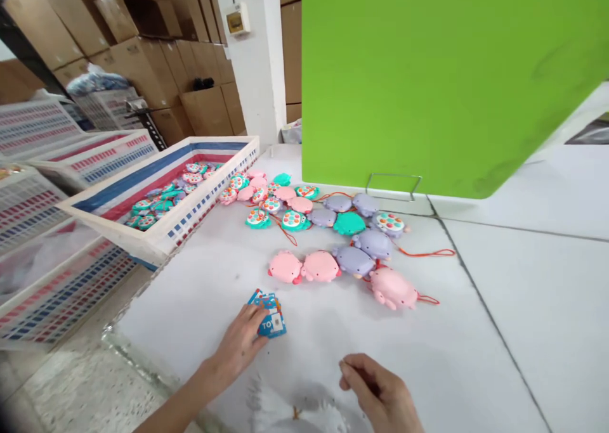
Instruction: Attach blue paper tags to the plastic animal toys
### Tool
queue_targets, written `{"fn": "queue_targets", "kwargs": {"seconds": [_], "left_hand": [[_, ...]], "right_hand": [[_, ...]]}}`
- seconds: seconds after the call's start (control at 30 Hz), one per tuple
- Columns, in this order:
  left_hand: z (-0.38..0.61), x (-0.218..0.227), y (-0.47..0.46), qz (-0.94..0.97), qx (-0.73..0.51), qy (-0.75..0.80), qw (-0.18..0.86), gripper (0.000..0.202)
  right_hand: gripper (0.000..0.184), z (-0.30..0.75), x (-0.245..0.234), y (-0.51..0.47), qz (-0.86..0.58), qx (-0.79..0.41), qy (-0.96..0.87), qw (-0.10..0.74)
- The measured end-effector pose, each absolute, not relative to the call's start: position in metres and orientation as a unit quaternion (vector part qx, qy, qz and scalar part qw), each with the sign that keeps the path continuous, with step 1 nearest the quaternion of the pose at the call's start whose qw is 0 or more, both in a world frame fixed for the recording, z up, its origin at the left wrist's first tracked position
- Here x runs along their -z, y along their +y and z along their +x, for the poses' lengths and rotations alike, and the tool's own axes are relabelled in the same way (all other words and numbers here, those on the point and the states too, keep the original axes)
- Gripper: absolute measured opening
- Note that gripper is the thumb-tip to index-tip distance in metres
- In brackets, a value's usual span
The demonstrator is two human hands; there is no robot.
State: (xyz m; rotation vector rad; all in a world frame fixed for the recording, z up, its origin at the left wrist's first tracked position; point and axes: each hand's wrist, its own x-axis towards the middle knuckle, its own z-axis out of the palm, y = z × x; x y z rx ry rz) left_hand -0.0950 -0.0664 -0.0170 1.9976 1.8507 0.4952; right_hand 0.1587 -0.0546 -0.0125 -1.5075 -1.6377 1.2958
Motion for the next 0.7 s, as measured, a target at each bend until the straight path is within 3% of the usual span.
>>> {"fn": "queue_targets", "kwargs": {"seconds": [0.13, 0.47, 0.6, 0.7], "left_hand": [[-0.100, 0.019, -0.066, 0.727, -0.181, 0.635, 0.188, 0.045], [-0.120, 0.031, -0.062, 0.752, -0.256, 0.556, 0.246, 0.045], [-0.125, 0.024, -0.056, 0.759, -0.290, 0.513, 0.277, 0.027], [-0.125, 0.011, -0.048, 0.686, -0.342, 0.543, 0.344, 0.026]], "right_hand": [[0.031, 0.106, 0.005, -0.045, -0.530, -0.443, -0.660, 0.294], [0.030, 0.042, 0.019, -0.018, -0.528, -0.521, -0.618, 0.260], [0.033, 0.036, 0.015, -0.014, -0.546, -0.563, -0.566, 0.255], [0.034, 0.038, 0.003, -0.012, -0.554, -0.559, -0.549, 0.282]]}}
